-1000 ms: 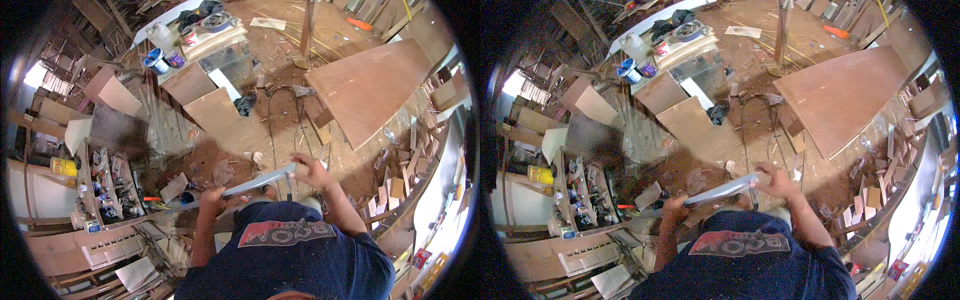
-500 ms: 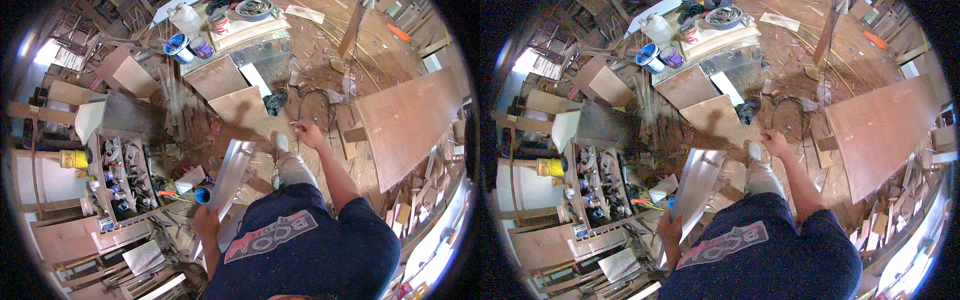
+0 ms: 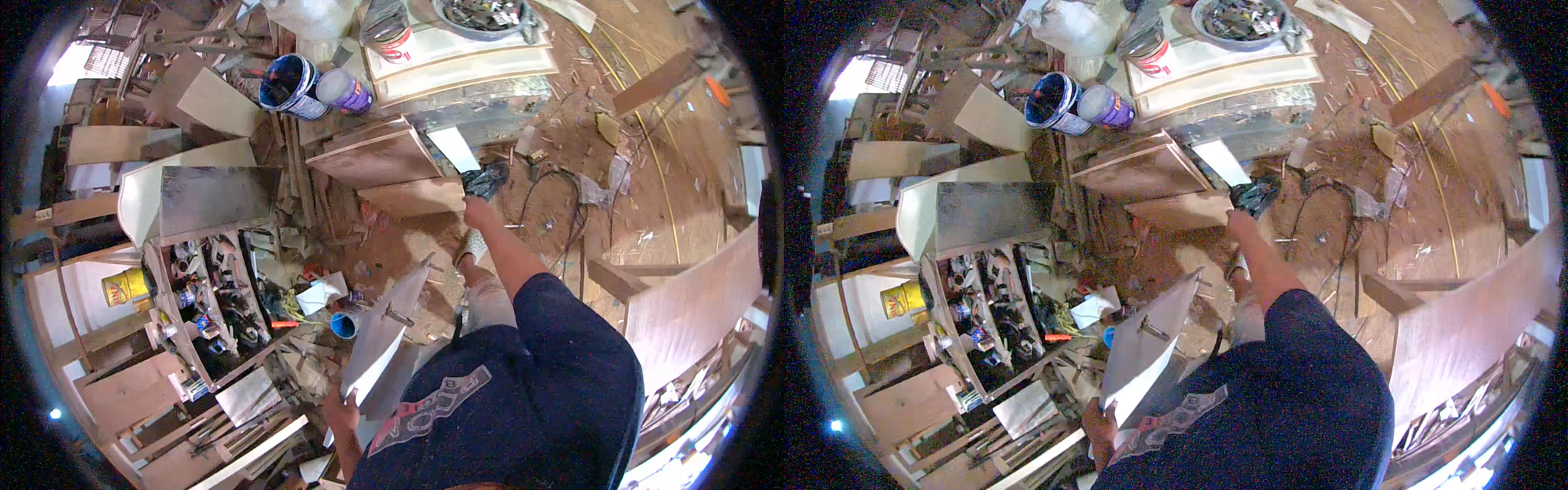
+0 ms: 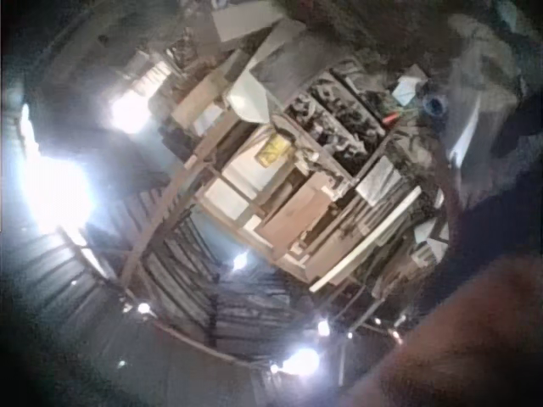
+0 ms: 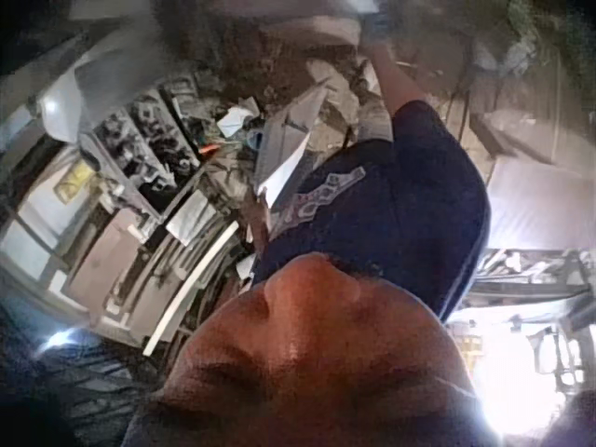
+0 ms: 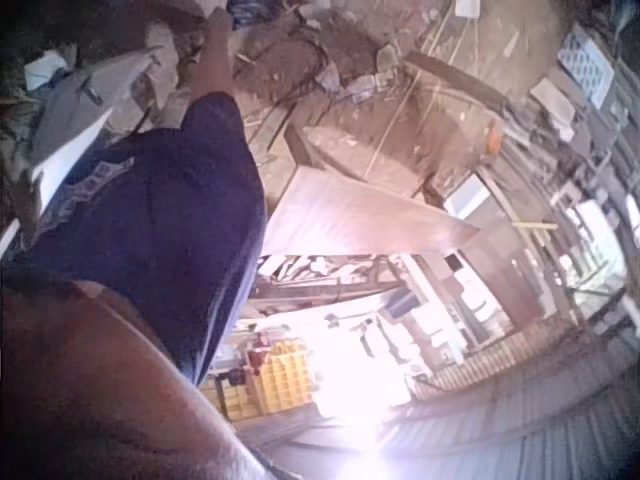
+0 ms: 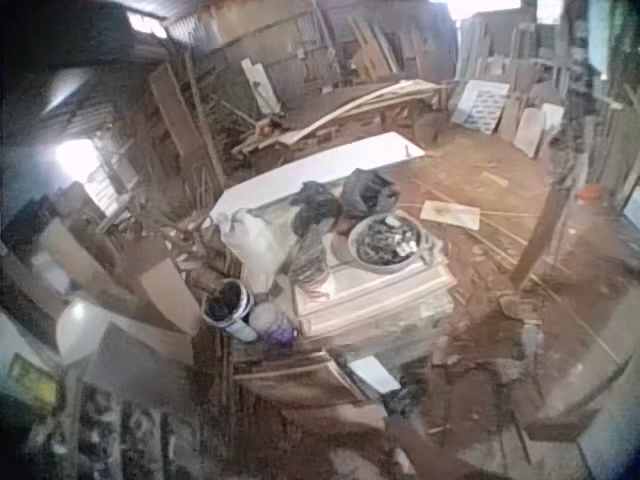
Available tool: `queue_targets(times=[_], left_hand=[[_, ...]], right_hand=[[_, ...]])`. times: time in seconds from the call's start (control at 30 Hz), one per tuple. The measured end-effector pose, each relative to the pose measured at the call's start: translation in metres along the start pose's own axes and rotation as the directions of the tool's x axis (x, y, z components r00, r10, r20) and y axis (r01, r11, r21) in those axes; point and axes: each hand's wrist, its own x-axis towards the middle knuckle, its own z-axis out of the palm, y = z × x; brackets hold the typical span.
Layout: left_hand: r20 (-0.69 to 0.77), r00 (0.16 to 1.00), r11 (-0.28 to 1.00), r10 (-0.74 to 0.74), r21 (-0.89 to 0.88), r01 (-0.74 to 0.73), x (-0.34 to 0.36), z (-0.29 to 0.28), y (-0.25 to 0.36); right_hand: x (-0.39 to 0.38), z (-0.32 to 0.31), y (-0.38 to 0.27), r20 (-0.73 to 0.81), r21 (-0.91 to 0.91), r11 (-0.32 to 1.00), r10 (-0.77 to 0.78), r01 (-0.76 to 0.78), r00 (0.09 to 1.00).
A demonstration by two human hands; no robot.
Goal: The person picks up a laminate-covered wooden panel, secures it, and uses a handheld router to trim the excess edge banding from the perimeter of the piece.
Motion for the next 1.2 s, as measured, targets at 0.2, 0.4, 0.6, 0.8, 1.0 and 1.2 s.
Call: queue_targets(times=[0.2, 0.4, 0.6, 0.8, 1.0, 1.2], left_hand=[[0.097, 0.981, 0.986, -0.166, 0.033, 0.164, 0.020, -0.004, 0.024], [0.115, 0.973, 0.972, -0.200, 0.146, 0.183, 0.027, -0.006, 0.043], [0.162, 0.981, 0.970, -0.109, 0.233, 0.069, 0.049, -0.011, 0.042], [0.146, 0.988, 0.967, 0.053, 0.240, -0.087, 0.074, -0.016, 0.028], [0.139, 0.954, 0.963, 0.267, 0.000, -0.269, 0.114, -0.030, 0.027], [0.312, 0.879, 0.927, 0.360, -0.018, -0.373, 0.167, -0.021, 0.015]], right_hand=[[0.106, 0.035, 0.010, -0.133, -0.340, 0.923, -0.238, 0.181, 0.962], [0.144, 0.090, 0.017, 0.031, -0.313, 0.949, 0.055, -0.042, 0.998], [0.057, 0.097, -0.001, 0.131, -0.440, 0.881, -0.127, 0.173, 0.983], [0.020, 0.069, -0.006, 0.115, -0.407, 0.888, -0.181, 0.213, 0.977], [-0.036, 0.024, -0.001, 0.191, -0.373, 0.927, 0.042, 0.033, 0.981], [-0.161, 0.006, -0.009, -0.012, -0.352, 0.885, 0.321, -0.305, 0.947]])
